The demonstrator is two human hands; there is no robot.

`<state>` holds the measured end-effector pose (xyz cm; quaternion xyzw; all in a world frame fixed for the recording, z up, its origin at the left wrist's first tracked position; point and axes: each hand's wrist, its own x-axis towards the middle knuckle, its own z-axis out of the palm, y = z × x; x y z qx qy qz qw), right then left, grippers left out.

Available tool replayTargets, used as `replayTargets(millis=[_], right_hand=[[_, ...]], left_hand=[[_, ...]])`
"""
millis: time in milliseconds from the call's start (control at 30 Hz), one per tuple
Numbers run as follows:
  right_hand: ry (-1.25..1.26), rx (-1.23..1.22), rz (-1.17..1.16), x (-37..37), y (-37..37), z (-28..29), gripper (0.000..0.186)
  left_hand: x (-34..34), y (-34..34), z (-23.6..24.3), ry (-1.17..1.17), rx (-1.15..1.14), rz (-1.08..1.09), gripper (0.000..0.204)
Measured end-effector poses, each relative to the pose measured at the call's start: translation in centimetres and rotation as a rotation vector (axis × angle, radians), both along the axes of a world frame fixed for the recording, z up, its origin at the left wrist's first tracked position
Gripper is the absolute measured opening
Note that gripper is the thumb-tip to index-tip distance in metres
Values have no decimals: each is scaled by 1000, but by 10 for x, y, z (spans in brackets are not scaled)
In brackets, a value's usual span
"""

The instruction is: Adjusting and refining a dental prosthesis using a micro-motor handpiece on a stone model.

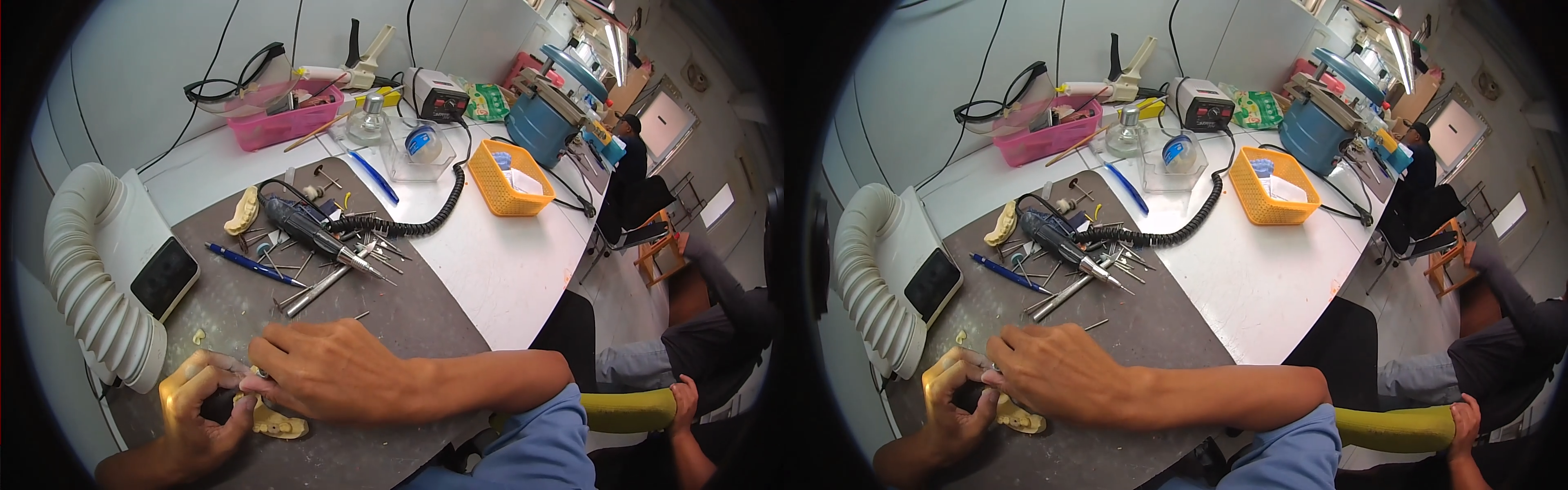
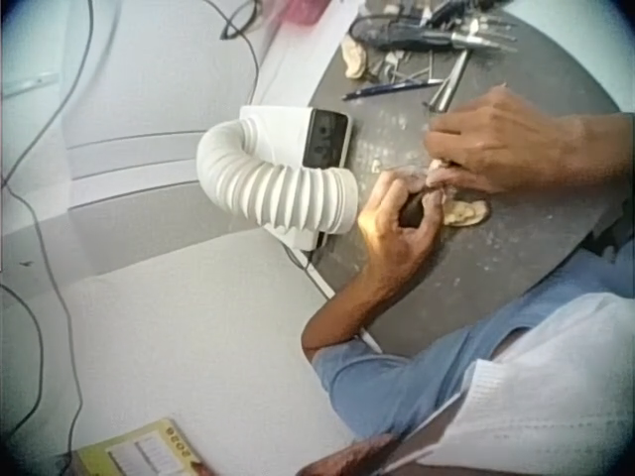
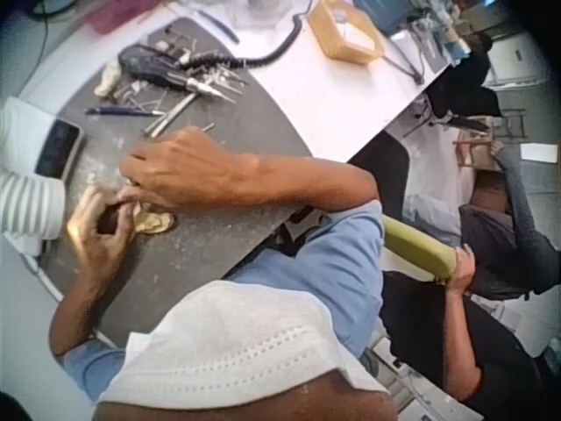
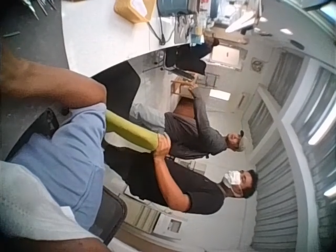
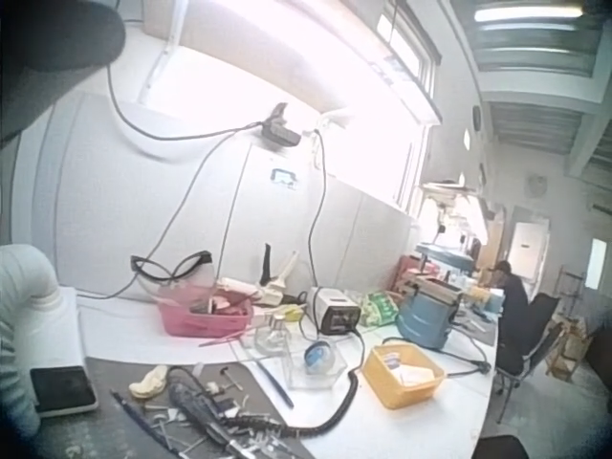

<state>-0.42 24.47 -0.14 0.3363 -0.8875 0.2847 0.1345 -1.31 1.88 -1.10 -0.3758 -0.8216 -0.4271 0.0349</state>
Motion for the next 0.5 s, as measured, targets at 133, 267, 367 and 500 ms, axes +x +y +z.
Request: replayTargets(millis=[133, 267, 367, 500], right_hand=[[41, -75, -14, 1, 0, 1, 28], [46, -4, -14, 1, 2, 6, 24], [67, 63, -15, 3, 3, 9, 21], [76, 75, 3, 6, 4, 11, 21]], left_hand=[[1, 3, 0, -54, 33, 31, 12], [0, 4, 1, -93, 44, 37, 13], [1, 5, 4, -81, 23, 33, 13], [2, 2, 6, -45, -4, 17, 16]])
